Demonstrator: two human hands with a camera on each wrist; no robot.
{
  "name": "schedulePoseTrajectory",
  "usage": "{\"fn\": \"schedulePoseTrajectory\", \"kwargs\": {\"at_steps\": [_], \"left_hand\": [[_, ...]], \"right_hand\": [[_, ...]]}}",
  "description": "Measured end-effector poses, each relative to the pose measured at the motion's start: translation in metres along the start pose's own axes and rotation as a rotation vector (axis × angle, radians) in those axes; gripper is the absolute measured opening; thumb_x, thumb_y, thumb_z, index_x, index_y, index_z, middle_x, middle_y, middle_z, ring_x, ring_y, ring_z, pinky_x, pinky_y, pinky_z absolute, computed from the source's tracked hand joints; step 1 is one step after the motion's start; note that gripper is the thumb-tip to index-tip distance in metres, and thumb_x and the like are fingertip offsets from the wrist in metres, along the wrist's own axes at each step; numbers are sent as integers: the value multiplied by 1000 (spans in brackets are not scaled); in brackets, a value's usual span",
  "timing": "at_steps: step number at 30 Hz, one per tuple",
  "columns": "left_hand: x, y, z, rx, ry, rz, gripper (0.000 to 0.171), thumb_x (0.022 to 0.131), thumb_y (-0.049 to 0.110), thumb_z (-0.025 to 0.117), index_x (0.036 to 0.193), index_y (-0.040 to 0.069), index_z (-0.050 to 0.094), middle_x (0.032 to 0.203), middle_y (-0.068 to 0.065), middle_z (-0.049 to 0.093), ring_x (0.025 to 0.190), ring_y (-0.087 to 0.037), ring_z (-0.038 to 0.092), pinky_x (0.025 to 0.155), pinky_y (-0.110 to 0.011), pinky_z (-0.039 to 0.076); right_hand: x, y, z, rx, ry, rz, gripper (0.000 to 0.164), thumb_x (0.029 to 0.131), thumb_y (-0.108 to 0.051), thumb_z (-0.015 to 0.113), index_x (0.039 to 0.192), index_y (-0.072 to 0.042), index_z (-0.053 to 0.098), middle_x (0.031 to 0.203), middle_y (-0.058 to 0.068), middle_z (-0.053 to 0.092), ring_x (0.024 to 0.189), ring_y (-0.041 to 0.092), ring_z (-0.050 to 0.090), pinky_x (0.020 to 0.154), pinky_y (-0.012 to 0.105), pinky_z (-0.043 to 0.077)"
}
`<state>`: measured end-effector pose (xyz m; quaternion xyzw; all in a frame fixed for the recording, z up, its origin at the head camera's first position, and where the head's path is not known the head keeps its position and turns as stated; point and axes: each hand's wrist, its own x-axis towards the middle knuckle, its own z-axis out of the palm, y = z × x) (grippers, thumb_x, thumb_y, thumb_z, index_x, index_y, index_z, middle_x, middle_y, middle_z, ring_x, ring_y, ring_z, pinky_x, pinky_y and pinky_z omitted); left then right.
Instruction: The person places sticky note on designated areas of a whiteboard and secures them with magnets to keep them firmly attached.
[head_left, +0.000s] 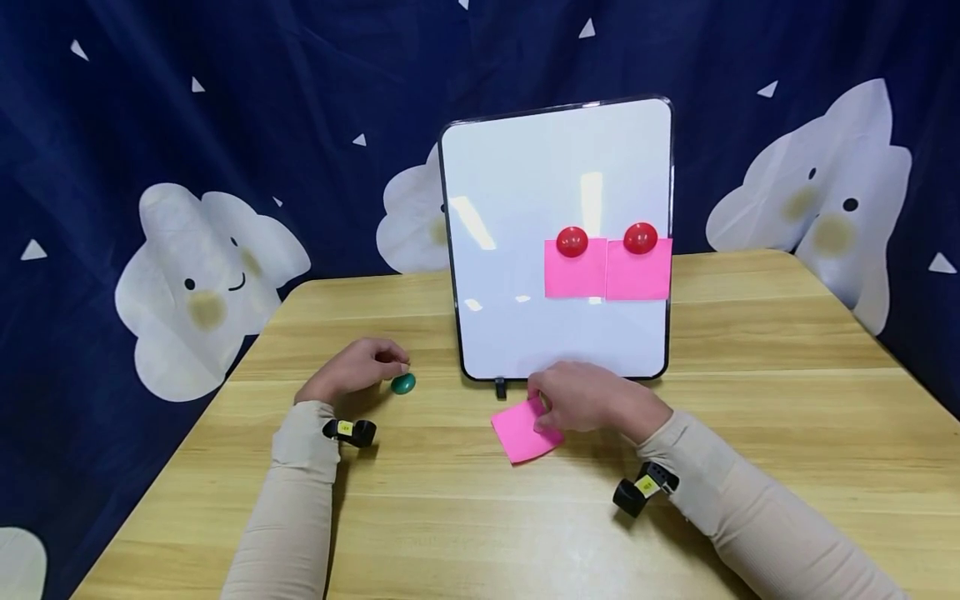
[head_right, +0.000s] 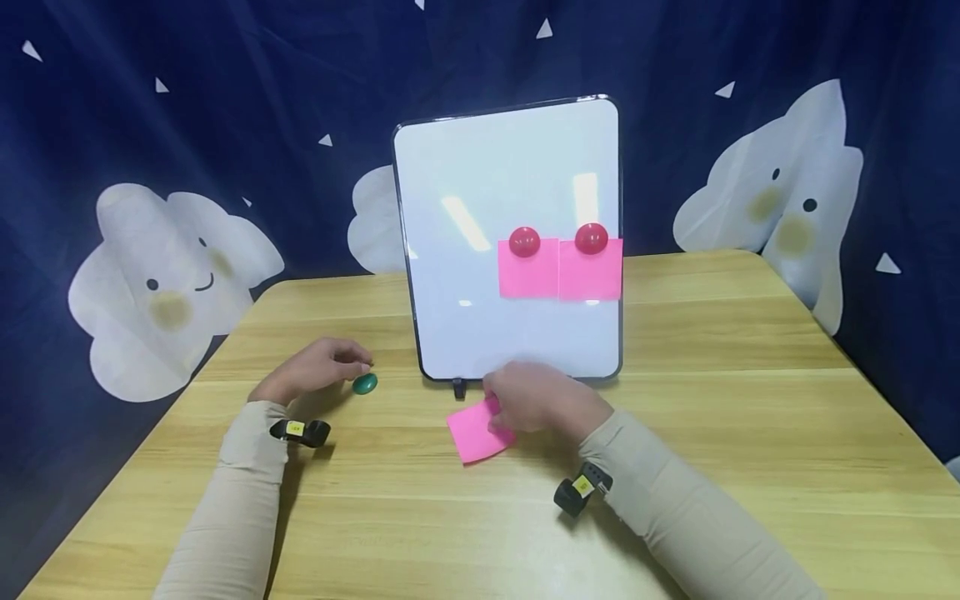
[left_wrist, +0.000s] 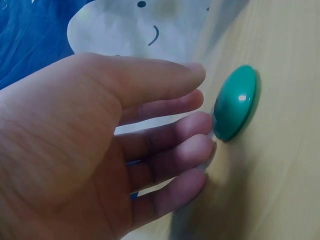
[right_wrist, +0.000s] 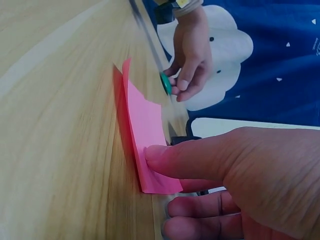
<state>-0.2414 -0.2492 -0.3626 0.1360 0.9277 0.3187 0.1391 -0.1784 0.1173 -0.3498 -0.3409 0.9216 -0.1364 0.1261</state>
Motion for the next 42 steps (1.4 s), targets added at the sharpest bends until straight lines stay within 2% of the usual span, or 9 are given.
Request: {"fn": "schedulePoseTrajectory", "kwargs": {"at_steps": [7, 19, 23, 28, 36, 42], "left_hand": [[-2, -1, 0, -14, -9, 7, 27, 97, 28, 66, 116, 9, 70, 105, -4, 67, 98, -22, 57, 91, -40, 44], [0, -9, 2, -54, 17, -3, 27, 96, 28, 67, 117, 10, 70, 103, -5, 67, 93, -22, 57, 82, -36, 46], [-1, -9, 1, -69, 11, -2, 28, 96, 28, 68, 117, 10, 70, 102, -6, 67, 92, -23, 56, 80, -37, 46], [-3, -11, -1, -86, -8, -3, 28, 96, 28, 68, 116, 9, 69, 103, -5, 67, 95, -23, 56, 86, -37, 45], [-4, -12, -3, -122, -35, -18, 32, 94, 30, 71, 117, 8, 69, 105, -5, 68, 98, -24, 57, 91, -39, 44], [-4, -12, -4, -123, -41, -29, 31, 93, 29, 72, 116, 8, 69, 105, -5, 67, 99, -24, 55, 92, -39, 42]], "right_hand": [[0, 0, 1, 4, 16, 6, 18, 87, -26, 79, 93, -17, 64, 76, -8, 55, 75, 13, 51, 70, 32, 45], [1, -1, 3, -24, 43, -32, 19, 87, -24, 79, 82, -19, 61, 77, -10, 54, 74, 13, 50, 71, 33, 44], [1, 0, 3, -19, 57, -48, 16, 89, -18, 76, 81, -19, 61, 78, -10, 56, 74, 13, 50, 70, 32, 44], [2, 2, 4, 5, 83, -79, 15, 90, -10, 72, 81, -18, 62, 77, -9, 57, 72, 12, 50, 69, 31, 45], [3, 6, 5, 43, 131, -117, 16, 91, -9, 71, 81, -17, 61, 72, -10, 54, 69, 10, 50, 65, 29, 44], [3, 7, 4, 130, 146, -94, 16, 92, -12, 69, 81, -20, 60, 72, -8, 54, 71, 11, 51, 66, 29, 45]]}}
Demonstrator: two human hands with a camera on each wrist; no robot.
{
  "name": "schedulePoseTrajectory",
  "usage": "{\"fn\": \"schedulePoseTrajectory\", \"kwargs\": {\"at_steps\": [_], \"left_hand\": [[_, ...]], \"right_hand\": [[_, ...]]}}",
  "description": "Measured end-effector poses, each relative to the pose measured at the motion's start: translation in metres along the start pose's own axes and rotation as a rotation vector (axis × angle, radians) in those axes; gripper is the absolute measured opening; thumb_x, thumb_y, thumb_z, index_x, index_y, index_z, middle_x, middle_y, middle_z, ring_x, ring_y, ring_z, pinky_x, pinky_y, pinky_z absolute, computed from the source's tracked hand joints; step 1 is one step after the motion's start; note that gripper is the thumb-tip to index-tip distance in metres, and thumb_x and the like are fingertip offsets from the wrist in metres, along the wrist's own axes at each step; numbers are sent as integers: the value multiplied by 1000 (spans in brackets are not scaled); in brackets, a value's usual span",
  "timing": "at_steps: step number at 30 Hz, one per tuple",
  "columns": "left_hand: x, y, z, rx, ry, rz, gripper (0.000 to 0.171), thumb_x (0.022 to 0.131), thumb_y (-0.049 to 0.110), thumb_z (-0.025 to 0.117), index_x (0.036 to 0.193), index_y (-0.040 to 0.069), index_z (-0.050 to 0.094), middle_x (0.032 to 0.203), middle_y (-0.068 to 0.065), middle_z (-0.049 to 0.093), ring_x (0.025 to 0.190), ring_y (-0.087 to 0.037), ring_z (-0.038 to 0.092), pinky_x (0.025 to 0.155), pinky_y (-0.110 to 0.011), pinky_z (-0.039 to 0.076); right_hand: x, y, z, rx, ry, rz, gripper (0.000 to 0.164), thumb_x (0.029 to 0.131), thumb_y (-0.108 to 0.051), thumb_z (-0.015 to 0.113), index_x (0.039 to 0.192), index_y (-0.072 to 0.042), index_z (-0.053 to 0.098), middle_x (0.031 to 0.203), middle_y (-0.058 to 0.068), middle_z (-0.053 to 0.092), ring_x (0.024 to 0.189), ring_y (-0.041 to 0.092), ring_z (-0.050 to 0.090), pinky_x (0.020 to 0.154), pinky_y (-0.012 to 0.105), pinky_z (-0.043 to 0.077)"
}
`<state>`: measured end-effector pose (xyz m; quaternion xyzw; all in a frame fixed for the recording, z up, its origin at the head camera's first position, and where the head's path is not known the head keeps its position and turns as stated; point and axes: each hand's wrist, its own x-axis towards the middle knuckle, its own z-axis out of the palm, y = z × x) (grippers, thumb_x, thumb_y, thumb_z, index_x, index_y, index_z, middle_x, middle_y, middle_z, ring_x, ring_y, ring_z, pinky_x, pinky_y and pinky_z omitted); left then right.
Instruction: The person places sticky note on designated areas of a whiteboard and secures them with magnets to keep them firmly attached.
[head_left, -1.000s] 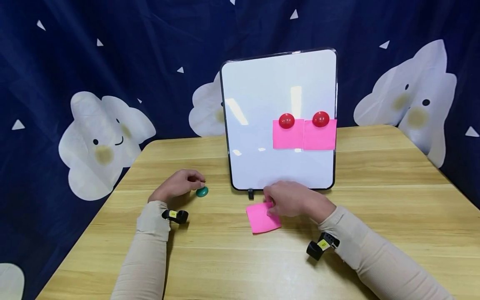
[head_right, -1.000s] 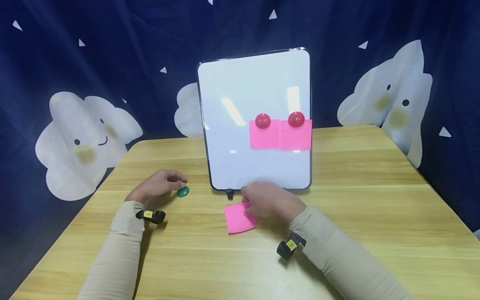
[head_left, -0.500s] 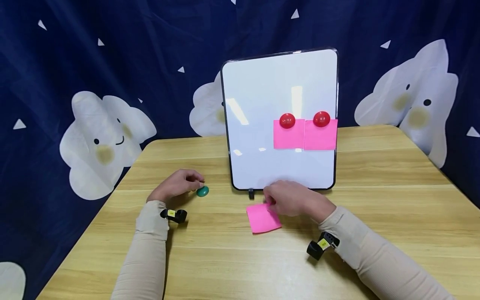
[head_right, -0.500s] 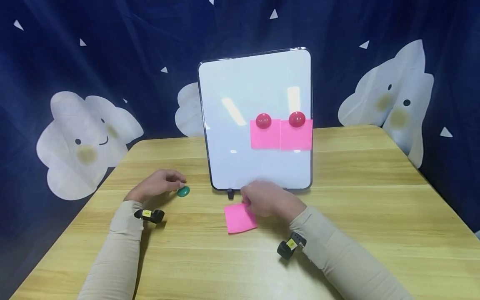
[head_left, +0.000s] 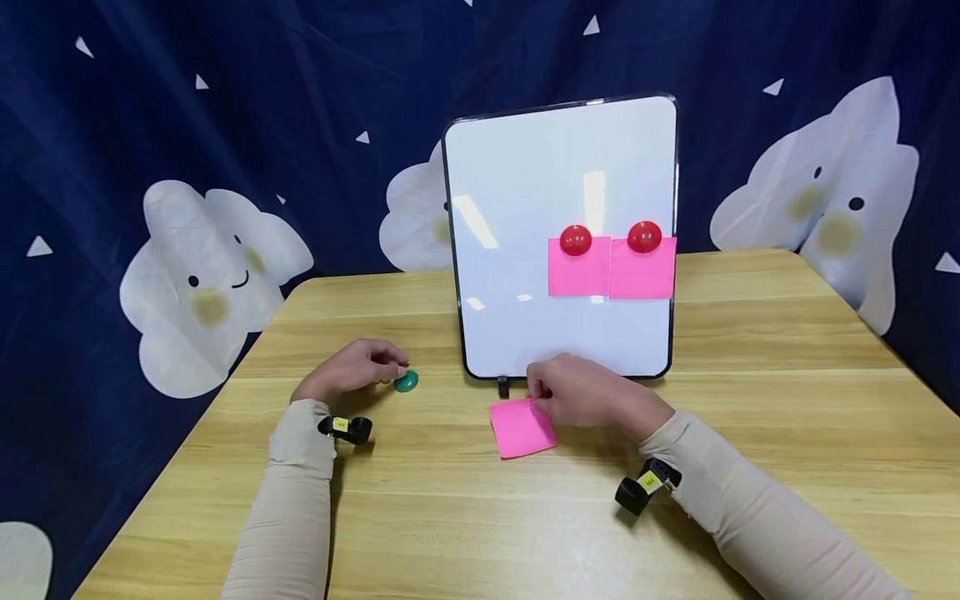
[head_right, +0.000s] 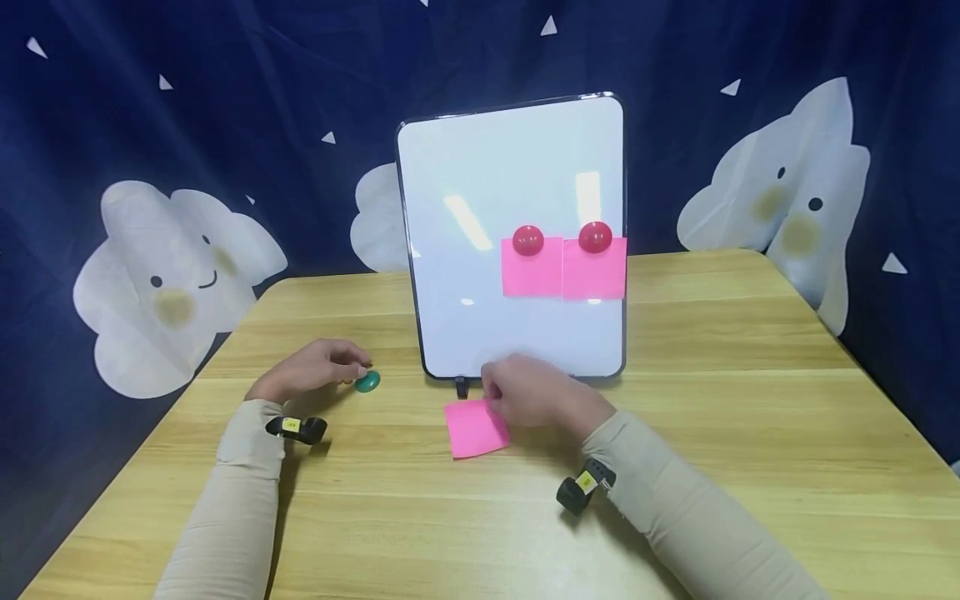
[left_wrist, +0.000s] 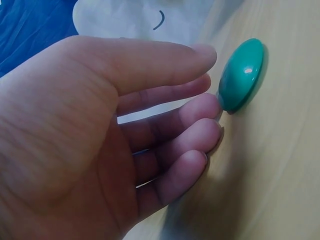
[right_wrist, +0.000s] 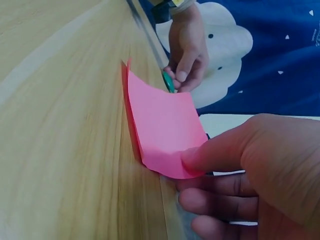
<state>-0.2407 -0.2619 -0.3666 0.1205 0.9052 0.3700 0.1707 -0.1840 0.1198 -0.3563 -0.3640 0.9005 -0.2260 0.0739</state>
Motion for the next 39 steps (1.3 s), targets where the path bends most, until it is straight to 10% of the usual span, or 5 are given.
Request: {"fn": "schedulePoseTrajectory", "kwargs": {"at_steps": [17, 29, 39], "left_hand": [[0, 0, 2, -5, -2, 6, 30, 93, 28, 72, 116, 9, 69, 104, -6, 66, 97, -25, 53, 85, -38, 41], [1, 0, 4, -38, -5, 13, 26, 93, 24, 71, 115, 10, 69, 103, -6, 67, 98, -25, 56, 93, -41, 42], [0, 11, 7, 51, -72, 45, 35, 89, 25, 76, 117, 7, 67, 101, -6, 64, 95, -23, 53, 89, -39, 41]], "right_hand": [[1, 3, 1, 260, 47, 37, 17, 92, -8, 69, 93, -13, 53, 82, -2, 56, 75, 15, 54, 69, 32, 47], [2, 9, 3, 221, 58, -79, 14, 93, -2, 65, 91, -15, 69, 81, -9, 61, 79, 11, 55, 70, 29, 51], [3, 4, 2, 216, 32, -2, 11, 92, -5, 68, 99, -12, 72, 87, -7, 64, 83, 14, 57, 74, 31, 52]]}}
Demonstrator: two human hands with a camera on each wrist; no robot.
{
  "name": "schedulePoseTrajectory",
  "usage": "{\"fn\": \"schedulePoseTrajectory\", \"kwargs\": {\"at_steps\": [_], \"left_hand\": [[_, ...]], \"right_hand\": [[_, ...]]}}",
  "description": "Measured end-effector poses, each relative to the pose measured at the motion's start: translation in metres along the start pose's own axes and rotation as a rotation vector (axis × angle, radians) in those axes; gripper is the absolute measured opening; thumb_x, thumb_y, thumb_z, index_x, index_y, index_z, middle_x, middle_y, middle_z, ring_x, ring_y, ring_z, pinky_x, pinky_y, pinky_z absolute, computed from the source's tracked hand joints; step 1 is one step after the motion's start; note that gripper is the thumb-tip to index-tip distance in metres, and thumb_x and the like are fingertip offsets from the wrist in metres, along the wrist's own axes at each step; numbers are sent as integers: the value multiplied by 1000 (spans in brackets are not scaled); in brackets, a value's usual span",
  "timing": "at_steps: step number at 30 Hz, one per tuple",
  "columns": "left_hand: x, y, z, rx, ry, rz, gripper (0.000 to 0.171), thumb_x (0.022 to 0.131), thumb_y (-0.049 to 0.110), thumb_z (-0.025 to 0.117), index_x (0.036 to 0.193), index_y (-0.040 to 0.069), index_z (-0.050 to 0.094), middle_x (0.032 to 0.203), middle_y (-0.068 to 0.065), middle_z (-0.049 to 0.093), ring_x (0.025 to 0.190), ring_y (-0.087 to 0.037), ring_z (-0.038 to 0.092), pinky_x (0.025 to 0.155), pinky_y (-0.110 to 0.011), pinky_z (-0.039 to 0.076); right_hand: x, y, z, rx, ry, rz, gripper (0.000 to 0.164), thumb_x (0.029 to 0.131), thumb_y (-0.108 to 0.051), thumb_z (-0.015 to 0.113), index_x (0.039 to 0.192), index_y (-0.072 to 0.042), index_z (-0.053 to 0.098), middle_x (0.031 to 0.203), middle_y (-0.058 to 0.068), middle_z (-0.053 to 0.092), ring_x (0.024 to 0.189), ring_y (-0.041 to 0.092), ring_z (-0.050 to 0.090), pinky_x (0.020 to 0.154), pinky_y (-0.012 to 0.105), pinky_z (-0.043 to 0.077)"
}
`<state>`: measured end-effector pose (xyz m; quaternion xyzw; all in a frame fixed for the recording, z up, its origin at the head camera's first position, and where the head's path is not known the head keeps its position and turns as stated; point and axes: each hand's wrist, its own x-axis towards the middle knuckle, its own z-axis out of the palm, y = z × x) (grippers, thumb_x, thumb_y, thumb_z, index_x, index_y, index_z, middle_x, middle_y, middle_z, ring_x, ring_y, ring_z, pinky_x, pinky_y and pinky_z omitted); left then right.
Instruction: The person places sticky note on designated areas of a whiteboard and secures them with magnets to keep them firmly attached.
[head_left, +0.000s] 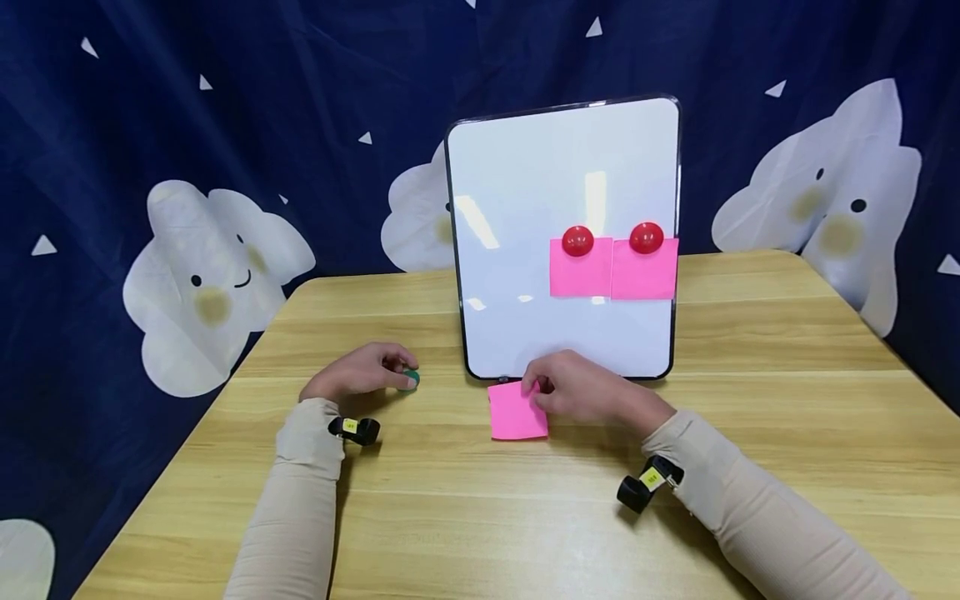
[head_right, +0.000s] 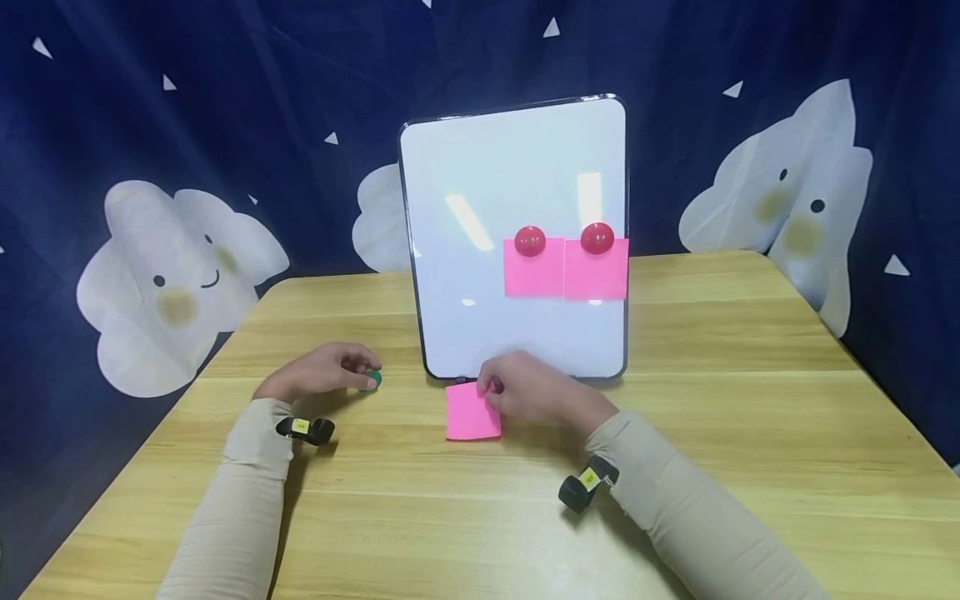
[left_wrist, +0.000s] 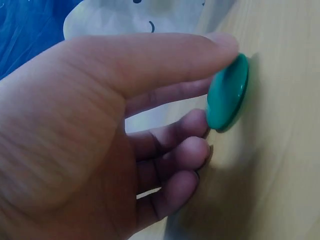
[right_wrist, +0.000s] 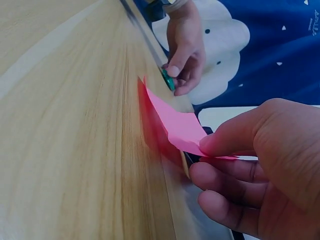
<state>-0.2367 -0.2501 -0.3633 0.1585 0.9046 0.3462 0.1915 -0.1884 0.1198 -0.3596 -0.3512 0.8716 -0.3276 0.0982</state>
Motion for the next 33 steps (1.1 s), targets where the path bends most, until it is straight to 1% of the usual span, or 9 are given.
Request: {"fn": "schedulePoseTrajectory", "kwargs": {"at_steps": [5, 9, 12, 16, 19, 22, 28, 33], "left_hand": [[0, 2, 1, -1, -26, 15, 37, 88, 20, 78, 119, 4, 64, 100, -8, 61, 93, -23, 53, 88, -38, 43], [1, 3, 1, -5, -36, 0, 41, 87, 20, 79, 121, 4, 62, 101, -9, 60, 93, -24, 53, 86, -36, 43], [0, 5, 2, -9, -51, -11, 44, 85, 17, 80, 121, 2, 59, 101, -11, 58, 93, -24, 52, 84, -35, 44], [-1, 7, 2, -13, -62, -19, 42, 84, 12, 80, 115, -1, 55, 99, -12, 55, 90, -25, 50, 79, -34, 43], [-1, 7, 2, -7, -55, -28, 39, 83, 10, 80, 111, 0, 55, 98, -11, 54, 90, -24, 50, 78, -33, 43], [-2, 6, 2, -2, -53, -28, 36, 84, 8, 79, 111, 2, 56, 98, -11, 55, 90, -24, 50, 78, -32, 44], [-3, 5, 3, -4, -54, 6, 32, 85, 7, 76, 111, 1, 57, 98, -11, 57, 90, -24, 52, 78, -32, 46], [-3, 6, 2, -24, -46, -9, 33, 85, 8, 77, 111, 1, 58, 99, -11, 57, 90, -24, 52, 80, -34, 45]], "right_hand": [[0, -1, 0, 8, 7, 12, 13, 91, -4, 68, 102, -10, 71, 86, -7, 62, 81, 14, 57, 75, 31, 51], [1, -3, 0, 14, 12, 19, 16, 92, -4, 68, 106, -10, 70, 87, -6, 61, 82, 15, 56, 76, 32, 51], [1, -3, 0, 24, 15, 37, 17, 92, -3, 68, 108, -9, 70, 88, -5, 61, 83, 16, 56, 76, 33, 51], [1, -4, 1, 28, 36, 35, 20, 91, -1, 66, 109, -8, 70, 88, -4, 60, 84, 17, 55, 75, 33, 50], [1, -4, 1, 21, 54, 22, 20, 90, 0, 66, 107, -8, 70, 88, -3, 61, 83, 17, 55, 74, 32, 50], [1, -3, 1, 24, 61, 21, 20, 89, 1, 66, 107, -8, 70, 88, -4, 62, 82, 16, 56, 74, 32, 51], [1, -1, 1, 34, 60, 31, 20, 90, 1, 66, 108, -8, 71, 88, -4, 64, 82, 14, 57, 76, 31, 51], [0, -2, 1, 18, 59, 31, 21, 90, 0, 67, 110, -7, 72, 92, -3, 65, 83, 14, 57, 77, 31, 51]]}}
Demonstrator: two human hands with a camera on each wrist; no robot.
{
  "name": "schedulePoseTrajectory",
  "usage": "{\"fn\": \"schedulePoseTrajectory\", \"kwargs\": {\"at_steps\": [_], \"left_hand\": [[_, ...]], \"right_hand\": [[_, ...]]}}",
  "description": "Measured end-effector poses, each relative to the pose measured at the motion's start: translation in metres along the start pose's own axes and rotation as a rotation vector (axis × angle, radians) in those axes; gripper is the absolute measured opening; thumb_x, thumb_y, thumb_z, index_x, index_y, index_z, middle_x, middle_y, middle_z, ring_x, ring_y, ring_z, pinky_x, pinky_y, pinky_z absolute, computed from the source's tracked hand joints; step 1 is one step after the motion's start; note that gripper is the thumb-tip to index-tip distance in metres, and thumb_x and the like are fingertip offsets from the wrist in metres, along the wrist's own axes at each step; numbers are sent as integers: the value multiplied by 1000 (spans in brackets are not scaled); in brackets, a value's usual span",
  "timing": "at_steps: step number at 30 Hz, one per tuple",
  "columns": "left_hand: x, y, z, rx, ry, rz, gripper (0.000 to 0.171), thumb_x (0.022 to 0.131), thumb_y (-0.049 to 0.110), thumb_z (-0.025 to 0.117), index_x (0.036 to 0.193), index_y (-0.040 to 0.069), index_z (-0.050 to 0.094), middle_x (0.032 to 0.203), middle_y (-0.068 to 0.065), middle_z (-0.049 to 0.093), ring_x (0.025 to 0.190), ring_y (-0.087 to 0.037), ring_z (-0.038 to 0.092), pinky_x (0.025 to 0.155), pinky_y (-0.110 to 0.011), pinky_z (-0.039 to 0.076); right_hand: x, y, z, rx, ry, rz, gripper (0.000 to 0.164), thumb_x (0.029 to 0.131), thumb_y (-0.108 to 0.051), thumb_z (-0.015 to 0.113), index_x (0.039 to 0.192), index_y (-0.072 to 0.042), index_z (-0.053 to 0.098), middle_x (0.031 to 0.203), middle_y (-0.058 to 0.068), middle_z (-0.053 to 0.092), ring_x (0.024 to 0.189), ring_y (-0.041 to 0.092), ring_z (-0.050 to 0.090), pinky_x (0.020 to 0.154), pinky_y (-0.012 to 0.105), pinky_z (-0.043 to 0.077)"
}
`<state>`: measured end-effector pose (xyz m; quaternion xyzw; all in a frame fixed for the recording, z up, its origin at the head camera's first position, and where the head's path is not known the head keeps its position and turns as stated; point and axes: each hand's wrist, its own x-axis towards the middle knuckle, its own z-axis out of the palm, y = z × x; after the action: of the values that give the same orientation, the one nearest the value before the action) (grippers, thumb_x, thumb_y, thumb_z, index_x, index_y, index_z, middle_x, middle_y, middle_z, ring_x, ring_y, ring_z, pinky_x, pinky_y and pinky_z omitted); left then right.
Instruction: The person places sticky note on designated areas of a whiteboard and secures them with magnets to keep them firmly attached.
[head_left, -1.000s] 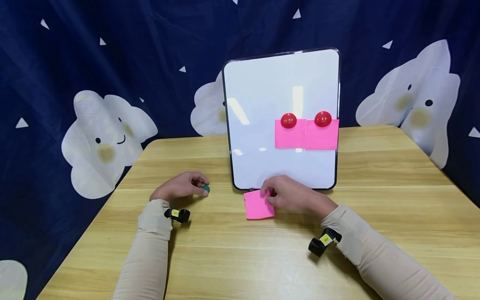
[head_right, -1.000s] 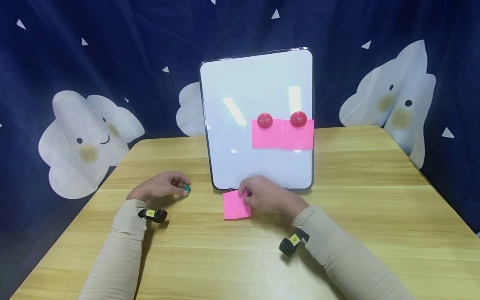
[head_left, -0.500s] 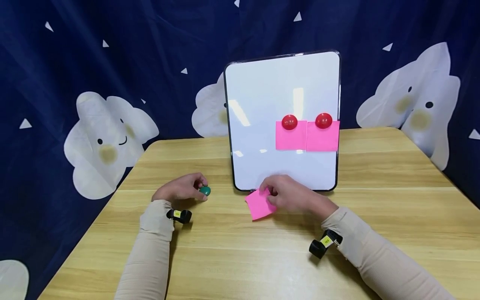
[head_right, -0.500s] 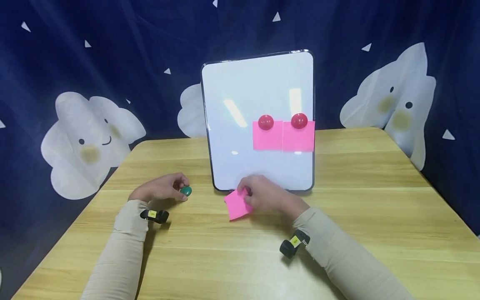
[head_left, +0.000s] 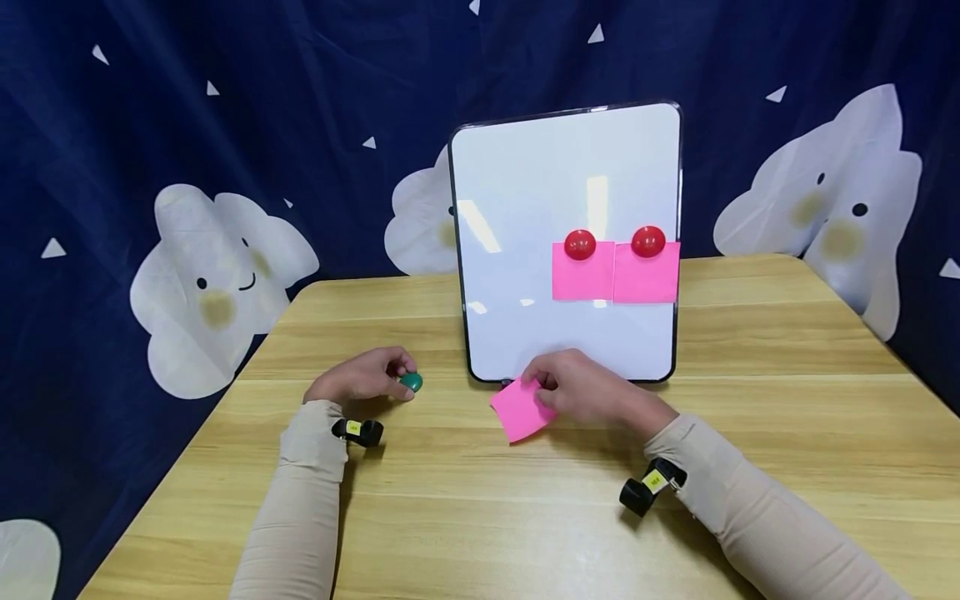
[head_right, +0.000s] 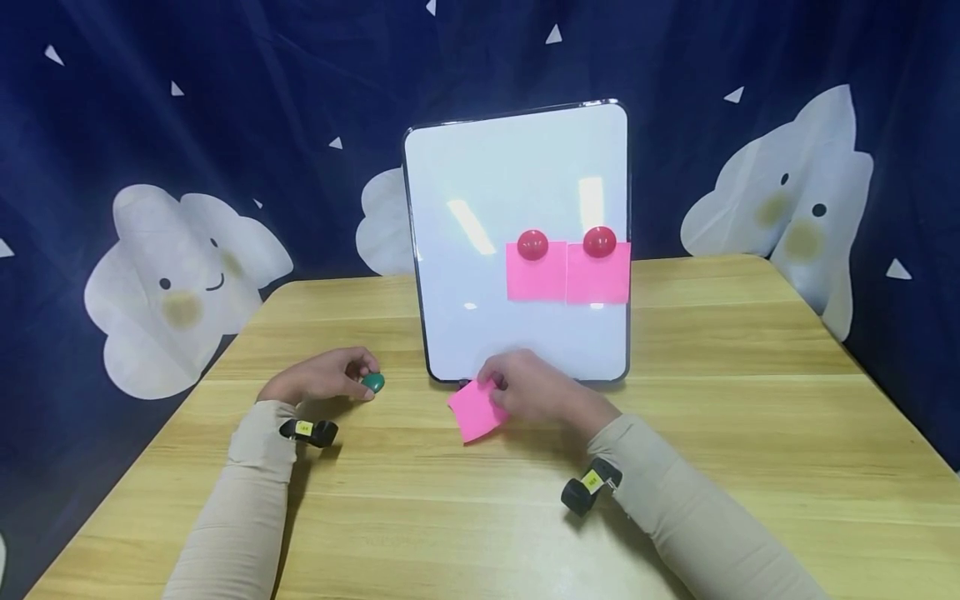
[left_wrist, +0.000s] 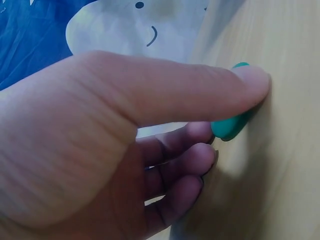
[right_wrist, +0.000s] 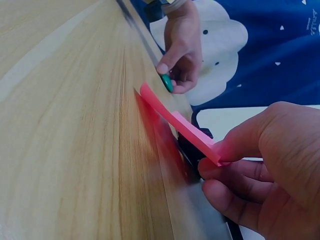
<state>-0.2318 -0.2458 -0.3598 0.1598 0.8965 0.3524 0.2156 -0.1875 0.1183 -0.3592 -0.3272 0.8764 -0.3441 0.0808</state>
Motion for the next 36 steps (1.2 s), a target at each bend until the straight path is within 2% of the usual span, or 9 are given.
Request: {"fn": "schedulePoseTrajectory", "kwargs": {"at_steps": [10, 19, 36], "left_hand": [[2, -4, 0, -10, 9, 0, 32, 85, 11, 78, 109, 2, 59, 97, -9, 57, 89, -24, 51, 81, -36, 44], [3, -9, -2, -2, 13, -7, 36, 86, 21, 77, 111, 3, 59, 98, -8, 57, 91, -23, 51, 82, -36, 42], [3, -7, 0, 18, 47, -48, 33, 85, 25, 78, 107, 6, 61, 96, -5, 57, 91, -22, 51, 84, -37, 40]], "right_hand": [[0, -1, -1, 6, 0, 17, 23, 92, 1, 65, 112, -5, 73, 95, -2, 66, 86, 15, 57, 79, 32, 50], [0, 0, -2, 25, 4, 17, 24, 92, 0, 66, 114, -6, 73, 96, -1, 66, 88, 16, 56, 78, 32, 50], [-2, 1, -3, 69, 31, 10, 24, 93, 2, 65, 112, -10, 75, 101, -3, 70, 93, 18, 58, 80, 32, 52]]}}
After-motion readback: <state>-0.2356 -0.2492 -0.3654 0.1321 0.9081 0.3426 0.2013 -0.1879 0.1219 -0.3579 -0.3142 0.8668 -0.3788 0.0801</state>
